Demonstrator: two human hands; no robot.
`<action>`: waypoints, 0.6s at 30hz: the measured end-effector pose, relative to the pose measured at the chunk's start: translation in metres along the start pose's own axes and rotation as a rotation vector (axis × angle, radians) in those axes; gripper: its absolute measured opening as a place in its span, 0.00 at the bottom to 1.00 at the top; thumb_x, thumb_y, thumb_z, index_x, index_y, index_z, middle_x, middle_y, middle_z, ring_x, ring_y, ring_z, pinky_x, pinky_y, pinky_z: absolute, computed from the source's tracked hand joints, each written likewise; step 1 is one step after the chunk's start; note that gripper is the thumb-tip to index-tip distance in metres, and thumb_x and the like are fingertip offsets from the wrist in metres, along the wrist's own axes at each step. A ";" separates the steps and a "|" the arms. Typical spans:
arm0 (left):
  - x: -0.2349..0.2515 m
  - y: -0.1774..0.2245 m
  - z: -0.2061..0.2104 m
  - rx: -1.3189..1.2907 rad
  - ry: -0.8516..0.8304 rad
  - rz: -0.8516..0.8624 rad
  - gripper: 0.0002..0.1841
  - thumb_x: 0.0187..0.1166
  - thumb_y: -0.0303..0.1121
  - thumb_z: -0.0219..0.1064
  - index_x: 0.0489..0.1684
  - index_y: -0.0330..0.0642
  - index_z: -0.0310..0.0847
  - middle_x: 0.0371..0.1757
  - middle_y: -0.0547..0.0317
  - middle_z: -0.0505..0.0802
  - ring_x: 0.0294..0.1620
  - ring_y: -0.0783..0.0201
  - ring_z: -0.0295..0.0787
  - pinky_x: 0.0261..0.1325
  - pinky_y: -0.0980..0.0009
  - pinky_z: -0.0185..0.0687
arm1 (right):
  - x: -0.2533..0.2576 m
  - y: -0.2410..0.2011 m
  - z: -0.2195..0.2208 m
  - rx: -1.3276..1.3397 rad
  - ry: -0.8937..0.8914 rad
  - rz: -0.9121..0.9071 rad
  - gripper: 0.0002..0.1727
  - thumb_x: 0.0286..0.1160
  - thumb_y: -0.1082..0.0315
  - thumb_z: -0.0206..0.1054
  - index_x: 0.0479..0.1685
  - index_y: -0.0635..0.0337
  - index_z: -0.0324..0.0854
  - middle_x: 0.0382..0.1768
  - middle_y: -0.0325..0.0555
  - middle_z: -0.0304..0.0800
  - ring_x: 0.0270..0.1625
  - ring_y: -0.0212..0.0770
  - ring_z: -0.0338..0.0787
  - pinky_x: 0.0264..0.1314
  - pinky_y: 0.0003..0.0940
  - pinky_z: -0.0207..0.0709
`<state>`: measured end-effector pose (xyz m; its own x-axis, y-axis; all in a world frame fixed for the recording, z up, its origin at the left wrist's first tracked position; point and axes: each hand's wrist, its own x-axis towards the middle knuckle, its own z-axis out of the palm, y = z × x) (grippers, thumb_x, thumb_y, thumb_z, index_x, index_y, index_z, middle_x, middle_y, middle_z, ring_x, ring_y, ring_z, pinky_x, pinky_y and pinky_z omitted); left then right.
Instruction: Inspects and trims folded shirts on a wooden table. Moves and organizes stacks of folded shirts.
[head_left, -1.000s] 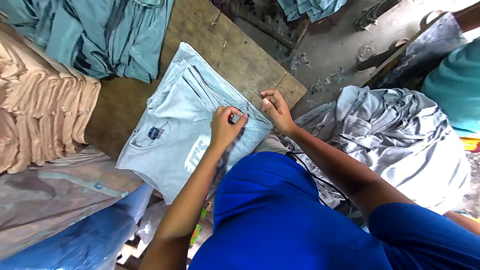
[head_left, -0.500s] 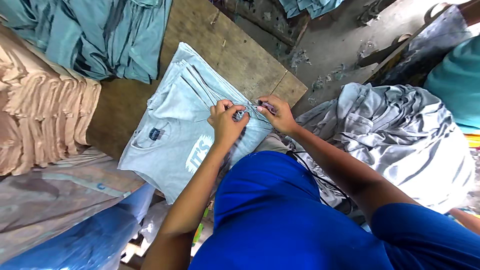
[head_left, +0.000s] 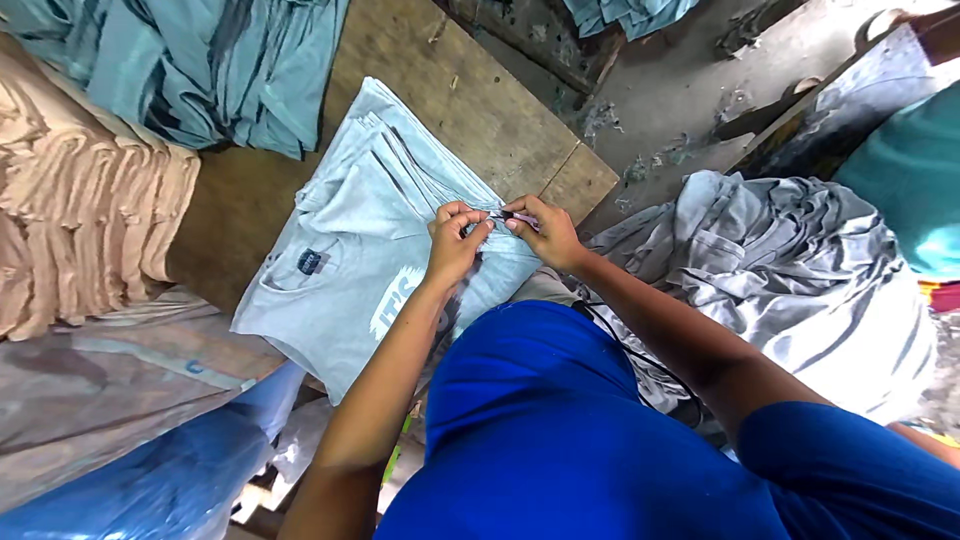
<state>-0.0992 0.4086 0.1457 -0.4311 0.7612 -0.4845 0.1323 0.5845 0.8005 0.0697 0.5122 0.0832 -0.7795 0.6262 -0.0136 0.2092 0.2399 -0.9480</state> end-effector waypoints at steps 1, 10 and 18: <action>0.000 0.000 0.000 0.000 0.000 -0.001 0.08 0.79 0.35 0.71 0.43 0.40 0.92 0.69 0.48 0.77 0.71 0.54 0.68 0.73 0.58 0.65 | 0.001 0.000 0.000 -0.008 0.001 -0.008 0.18 0.86 0.59 0.63 0.61 0.62 0.86 0.46 0.51 0.95 0.47 0.48 0.95 0.52 0.55 0.84; 0.001 -0.001 -0.002 -0.010 -0.007 0.006 0.08 0.78 0.34 0.71 0.40 0.40 0.92 0.67 0.50 0.78 0.71 0.56 0.68 0.72 0.60 0.65 | 0.004 0.004 0.001 -0.061 0.061 -0.106 0.15 0.84 0.60 0.65 0.55 0.60 0.89 0.45 0.50 0.96 0.45 0.48 0.96 0.47 0.54 0.85; -0.004 0.001 0.002 -0.003 0.057 -0.002 0.11 0.75 0.43 0.75 0.39 0.45 0.91 0.70 0.51 0.78 0.73 0.54 0.68 0.71 0.58 0.67 | 0.002 0.001 -0.005 0.228 0.035 0.041 0.21 0.88 0.59 0.58 0.64 0.69 0.78 0.40 0.47 0.89 0.40 0.34 0.87 0.48 0.37 0.83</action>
<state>-0.0957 0.4061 0.1476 -0.4812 0.7431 -0.4650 0.1290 0.5848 0.8009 0.0713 0.5176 0.0843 -0.7511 0.6586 -0.0467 0.0987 0.0422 -0.9942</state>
